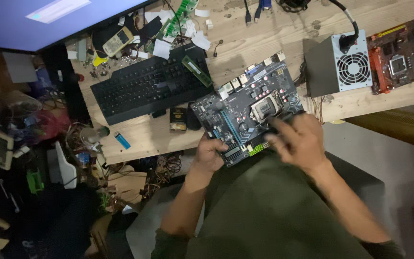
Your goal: The person works on a computer motherboard at a cluttered repair bench. They lift and reposition the motherboard, connect power supply cables to it, work on the CPU socket area, and use a phone with its flashlight on to illuminate and check the board.
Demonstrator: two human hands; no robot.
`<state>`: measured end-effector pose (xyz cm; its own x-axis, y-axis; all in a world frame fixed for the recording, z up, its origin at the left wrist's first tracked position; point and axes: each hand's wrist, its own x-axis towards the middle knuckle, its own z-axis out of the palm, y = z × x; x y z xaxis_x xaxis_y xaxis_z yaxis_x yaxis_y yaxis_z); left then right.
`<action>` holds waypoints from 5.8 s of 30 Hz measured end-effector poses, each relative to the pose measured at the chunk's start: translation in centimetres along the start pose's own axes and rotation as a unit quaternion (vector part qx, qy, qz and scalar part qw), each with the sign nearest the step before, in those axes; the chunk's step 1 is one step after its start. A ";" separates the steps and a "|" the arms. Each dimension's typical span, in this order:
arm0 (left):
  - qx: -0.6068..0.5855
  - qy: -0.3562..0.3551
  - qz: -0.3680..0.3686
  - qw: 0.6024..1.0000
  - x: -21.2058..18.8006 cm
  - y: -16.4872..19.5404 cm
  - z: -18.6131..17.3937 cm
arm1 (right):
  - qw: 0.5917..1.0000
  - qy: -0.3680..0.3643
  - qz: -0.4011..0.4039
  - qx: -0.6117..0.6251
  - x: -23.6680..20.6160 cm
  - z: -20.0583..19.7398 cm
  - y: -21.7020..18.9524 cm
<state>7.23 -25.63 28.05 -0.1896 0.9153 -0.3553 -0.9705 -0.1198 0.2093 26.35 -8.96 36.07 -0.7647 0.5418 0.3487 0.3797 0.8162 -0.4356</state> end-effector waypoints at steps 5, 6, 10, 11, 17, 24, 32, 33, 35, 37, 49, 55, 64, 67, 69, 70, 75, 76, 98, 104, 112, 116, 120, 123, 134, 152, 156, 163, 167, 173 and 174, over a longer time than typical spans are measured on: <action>0.004 -0.032 -0.009 0.999 -0.1 -0.2 -0.8 | 0.999 0.021 -0.013 -0.035 0.3 0.6 -0.7; 0.001 -0.050 -0.006 0.999 -0.2 -0.2 -0.9 | 0.999 0.031 0.017 -0.011 0.2 0.6 -0.7; -0.009 -0.001 0.006 1.000 -0.4 0.1 -1.0 | 0.977 0.047 0.186 0.092 -0.7 0.0 -0.1; -0.001 0.007 -0.004 1.000 -0.5 0.2 -0.9 | 0.964 0.058 0.220 0.135 -0.9 -0.1 0.2; -0.005 -0.008 -0.021 1.000 -0.1 0.2 -0.6 | 0.916 0.058 0.300 0.260 -0.5 -0.7 1.2; 0.054 0.041 -0.023 0.997 0.0 -1.1 -3.1 | 0.958 -0.102 0.190 0.188 -1.0 -0.3 -0.4; 0.306 0.004 0.105 0.946 -1.0 -4.4 -1.8 | 0.944 -0.072 0.234 0.220 -1.6 0.6 0.4; 0.186 0.045 0.062 0.979 -0.9 -4.8 -1.4 | 0.945 -0.071 0.230 0.219 -1.6 0.2 0.5; 0.071 0.065 0.012 0.995 -0.9 -5.4 -0.7 | 0.946 -0.078 0.221 0.225 -1.7 -0.1 0.6; 0.084 0.013 0.004 0.996 -0.8 -5.9 -0.4 | 0.940 -0.071 0.271 0.194 -1.7 0.2 0.6; 0.061 0.007 -0.068 0.996 -1.0 -7.8 -1.7 | 0.985 -0.006 0.173 0.025 -4.8 0.2 -0.6; 0.064 0.015 -0.046 0.997 -1.3 -7.2 -1.2 | 0.986 -0.112 0.121 0.008 -5.3 0.5 -0.5; 0.049 -0.016 -0.015 0.999 -1.4 -7.0 -2.0 | 0.972 -0.230 0.050 -0.015 -5.5 1.4 -1.4; 0.044 0.044 -0.026 0.998 -1.7 -7.1 -3.9 | 0.967 -0.239 0.092 -0.001 -6.0 1.8 -1.7; 0.053 0.033 -0.005 0.998 -1.4 -6.8 -5.4 | 0.963 -0.229 0.139 0.022 -6.4 1.6 -1.5; 0.056 0.024 0.002 0.998 -1.1 -6.6 -6.0 | 0.967 -0.164 0.176 0.078 -6.6 1.2 -1.1; 0.171 -0.012 -0.051 0.984 0.1 -4.8 -5.2 | 0.899 0.035 0.414 0.137 -8.1 -5.0 5.2; 0.187 -0.048 -0.072 0.979 0.7 -4.8 -4.2 | 0.889 -0.006 0.414 0.194 -8.7 -6.2 6.7; 0.867 -0.214 0.030 0.450 50.4 -43.8 24.5 | 0.564 0.312 0.669 0.370 -18.5 -11.3 44.4; 0.911 -0.145 0.001 0.387 59.2 -47.1 24.6 | 0.614 0.247 0.712 0.237 -13.1 -11.3 54.4; 0.935 -0.090 -0.022 0.342 59.7 -44.2 25.0 | 0.578 0.285 0.662 0.382 -15.7 -10.4 54.4; 0.826 -0.209 -0.065 0.520 54.1 -37.6 26.5 | 0.559 0.246 0.665 0.431 -16.3 -11.8 51.7; 0.749 -0.221 -0.070 0.621 45.3 -27.1 27.7 | 0.708 0.104 0.578 0.393 -10.0 -10.8 50.9; 0.693 -0.111 -0.130 0.700 40.0 -19.3 28.0 | 0.527 0.177 0.622 0.552 -0.2 -7.3 54.4; 0.729 0.035 0.015 0.684 49.1 -8.2 30.9 | 0.944 0.055 0.304 -0.114 19.8 3.5 60.9; 0.655 0.224 0.163 0.703 109.3 3.3 19.1 | 0.914 0.084 0.322 -0.233 25.9 12.4 64.8; 0.716 0.252 0.189 0.623 111.9 3.0 17.7 | 0.900 0.030 0.364 -0.239 25.3 14.6 65.9; 0.615 0.281 0.240 0.696 113.1 3.3 17.9 | 0.885 0.010 0.407 -0.229 24.5 16.1 66.6; 0.531 0.237 0.171 0.795 113.7 3.5 17.9 | 0.888 0.023 0.401 -0.224 24.9 15.9 66.4; 0.463 0.154 0.233 0.841 111.6 3.7 19.1 | 0.907 0.059 0.356 -0.218 25.0 14.6 65.6; 0.396 0.108 0.256 0.875 110.6 4.1 20.0 | 0.908 0.061 0.356 -0.213 25.0 14.2 65.3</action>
<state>-14.75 82.82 7.83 -0.6767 0.7150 -0.1754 -0.3573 -0.1107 0.9274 24.66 55.02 4.52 -0.1924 0.9595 0.2059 0.9421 0.2393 -0.2349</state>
